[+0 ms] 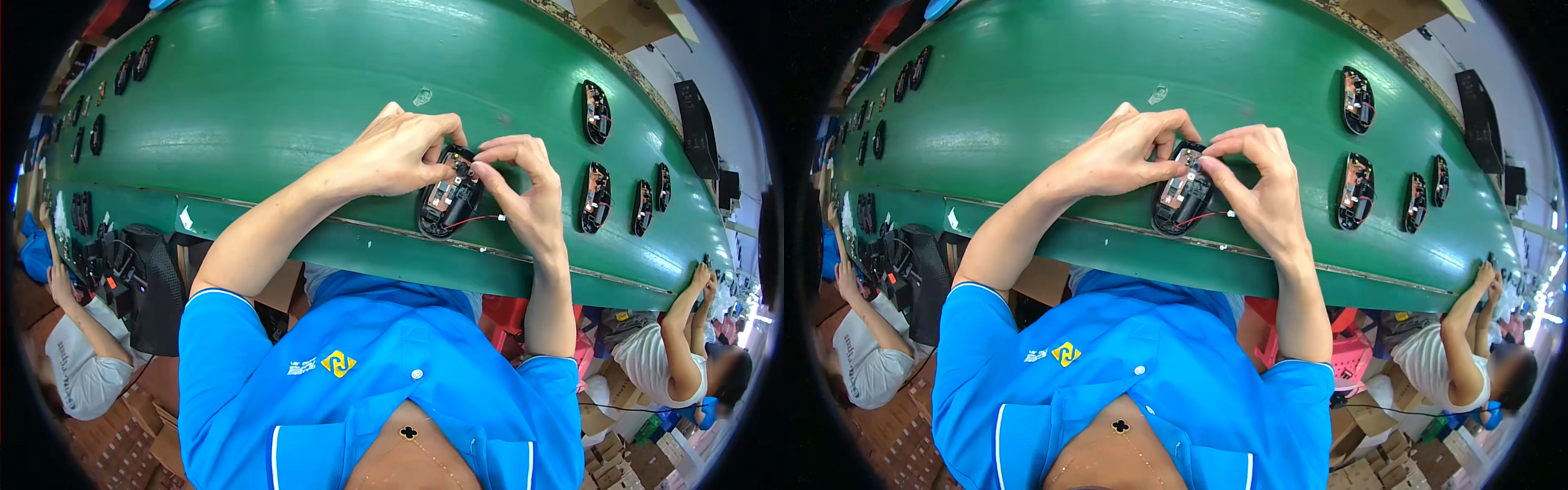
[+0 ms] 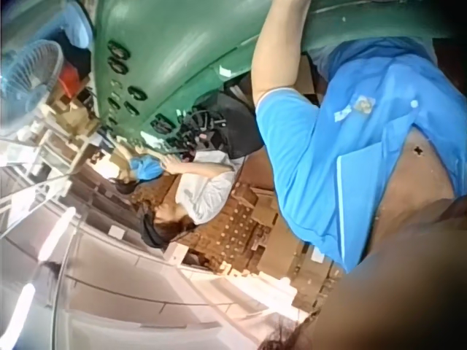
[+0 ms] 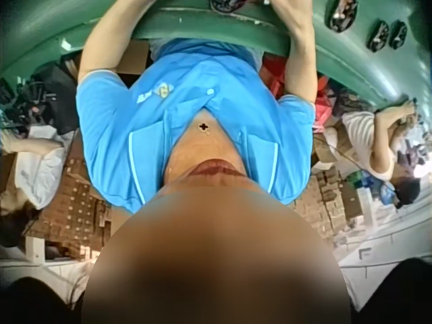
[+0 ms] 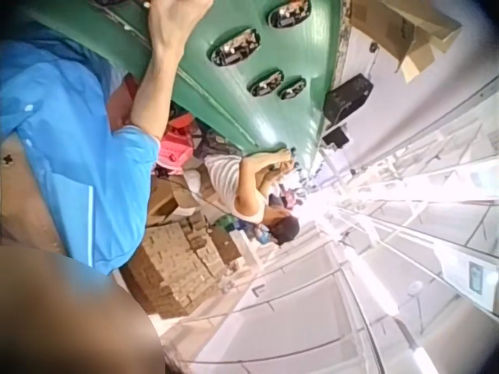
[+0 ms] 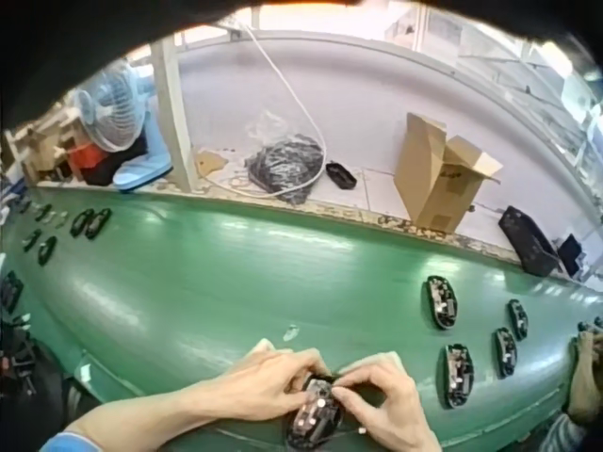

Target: Assembling electronic devices, specifically computer mice, on a factory production line.

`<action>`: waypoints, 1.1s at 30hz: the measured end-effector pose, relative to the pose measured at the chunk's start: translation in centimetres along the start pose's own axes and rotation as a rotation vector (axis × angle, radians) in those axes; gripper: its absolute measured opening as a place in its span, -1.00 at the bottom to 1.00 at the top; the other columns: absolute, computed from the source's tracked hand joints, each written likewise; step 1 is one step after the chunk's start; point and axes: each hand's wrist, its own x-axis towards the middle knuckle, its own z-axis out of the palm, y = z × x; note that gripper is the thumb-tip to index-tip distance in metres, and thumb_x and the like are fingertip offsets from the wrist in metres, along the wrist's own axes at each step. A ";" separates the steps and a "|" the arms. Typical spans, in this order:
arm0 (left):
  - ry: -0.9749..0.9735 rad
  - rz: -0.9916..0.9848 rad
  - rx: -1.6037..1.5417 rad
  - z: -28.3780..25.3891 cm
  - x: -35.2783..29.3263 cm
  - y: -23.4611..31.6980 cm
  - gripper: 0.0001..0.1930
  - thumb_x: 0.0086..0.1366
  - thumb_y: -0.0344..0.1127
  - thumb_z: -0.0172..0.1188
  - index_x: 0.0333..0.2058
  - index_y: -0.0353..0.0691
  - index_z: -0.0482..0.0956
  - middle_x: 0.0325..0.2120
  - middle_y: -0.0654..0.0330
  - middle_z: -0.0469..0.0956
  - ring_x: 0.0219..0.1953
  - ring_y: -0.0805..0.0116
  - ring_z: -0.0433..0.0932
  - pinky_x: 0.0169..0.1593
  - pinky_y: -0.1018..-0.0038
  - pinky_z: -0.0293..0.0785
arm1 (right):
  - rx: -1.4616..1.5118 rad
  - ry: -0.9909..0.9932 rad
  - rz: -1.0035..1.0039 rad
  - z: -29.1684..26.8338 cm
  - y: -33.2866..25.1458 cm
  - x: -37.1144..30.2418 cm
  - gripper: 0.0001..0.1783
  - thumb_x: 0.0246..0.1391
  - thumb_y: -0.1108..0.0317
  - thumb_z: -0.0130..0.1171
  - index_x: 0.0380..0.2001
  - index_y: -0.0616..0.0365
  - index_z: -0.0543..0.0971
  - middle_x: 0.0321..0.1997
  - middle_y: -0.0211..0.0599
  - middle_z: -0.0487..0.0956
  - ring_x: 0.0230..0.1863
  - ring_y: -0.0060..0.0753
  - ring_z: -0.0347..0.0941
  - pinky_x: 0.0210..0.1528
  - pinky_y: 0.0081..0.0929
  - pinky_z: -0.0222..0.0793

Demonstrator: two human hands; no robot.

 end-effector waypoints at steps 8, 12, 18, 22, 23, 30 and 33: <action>0.033 0.019 -0.034 0.6 -0.1 -0.5 -0.75 0.20 -0.30 0.29 -0.14 -0.17 0.60 -0.62 0.35 0.54 -0.57 0.47 0.39 0.01 0.38 0.19 | -0.322 -0.316 -0.052 -0.5 -3.6 2.0 -0.89 -0.10 0.41 0.38 -0.53 0.09 0.60 -0.41 -0.45 0.51 -0.28 -0.44 0.32 -0.13 -0.46 0.25; 0.099 0.046 -0.043 1.1 -0.1 -0.8 -0.82 0.12 -0.33 0.26 -0.27 -0.16 0.63 -0.65 0.34 0.54 -0.57 0.37 0.45 -0.07 0.40 0.22 | -0.520 -0.456 -0.052 -0.1 -4.4 2.6 -0.87 -0.15 0.40 0.36 -0.59 0.05 0.55 -0.47 -0.48 0.48 -0.32 -0.41 0.30 -0.19 -0.44 0.23; 0.113 0.054 -0.056 1.3 0.0 -0.6 -0.82 0.10 -0.35 0.25 -0.28 -0.18 0.63 -0.65 0.33 0.54 -0.56 0.36 0.46 -0.07 0.41 0.22 | -0.623 -0.368 -0.181 0.4 -4.6 2.5 -0.85 -0.15 0.41 0.33 -0.62 0.02 0.52 -0.51 -0.48 0.46 -0.35 -0.39 0.29 -0.18 -0.45 0.21; 0.115 0.049 -0.045 1.4 0.0 -0.7 -0.81 0.11 -0.32 0.26 -0.27 -0.19 0.63 -0.64 0.32 0.54 -0.55 0.34 0.47 -0.06 0.40 0.22 | -0.642 -0.233 -0.269 0.9 -4.5 1.1 -0.94 -0.10 0.43 0.31 -0.55 0.04 0.60 -0.43 -0.46 0.47 -0.30 -0.39 0.28 -0.14 -0.45 0.18; 0.121 0.048 -0.050 1.5 0.0 -0.8 -0.81 0.11 -0.32 0.26 -0.27 -0.19 0.63 -0.64 0.32 0.54 -0.55 0.34 0.47 -0.06 0.40 0.22 | -0.645 -0.238 -0.272 0.9 -4.4 0.6 -0.94 -0.10 0.43 0.31 -0.55 0.04 0.60 -0.43 -0.46 0.47 -0.30 -0.39 0.28 -0.14 -0.45 0.18; 0.101 0.049 -0.029 1.7 0.0 -1.1 -0.71 0.14 -0.28 0.34 -0.15 -0.17 0.61 -0.60 0.35 0.52 -0.56 0.42 0.38 -0.02 0.37 0.20 | -0.499 -0.149 -0.060 1.4 -4.2 -2.6 -0.90 -0.02 0.38 0.28 -0.38 0.09 0.68 -0.26 -0.33 0.44 -0.17 -0.28 0.27 -0.12 -0.32 0.15; 0.110 0.057 -0.026 1.7 -0.1 -1.1 -0.70 0.14 -0.26 0.35 -0.14 -0.18 0.61 -0.59 0.34 0.51 -0.56 0.42 0.38 -0.02 0.37 0.19 | -0.506 -0.107 -0.073 1.6 -4.3 -2.9 -0.87 0.00 0.38 0.27 -0.33 0.08 0.69 -0.24 -0.33 0.42 -0.17 -0.27 0.26 -0.12 -0.33 0.14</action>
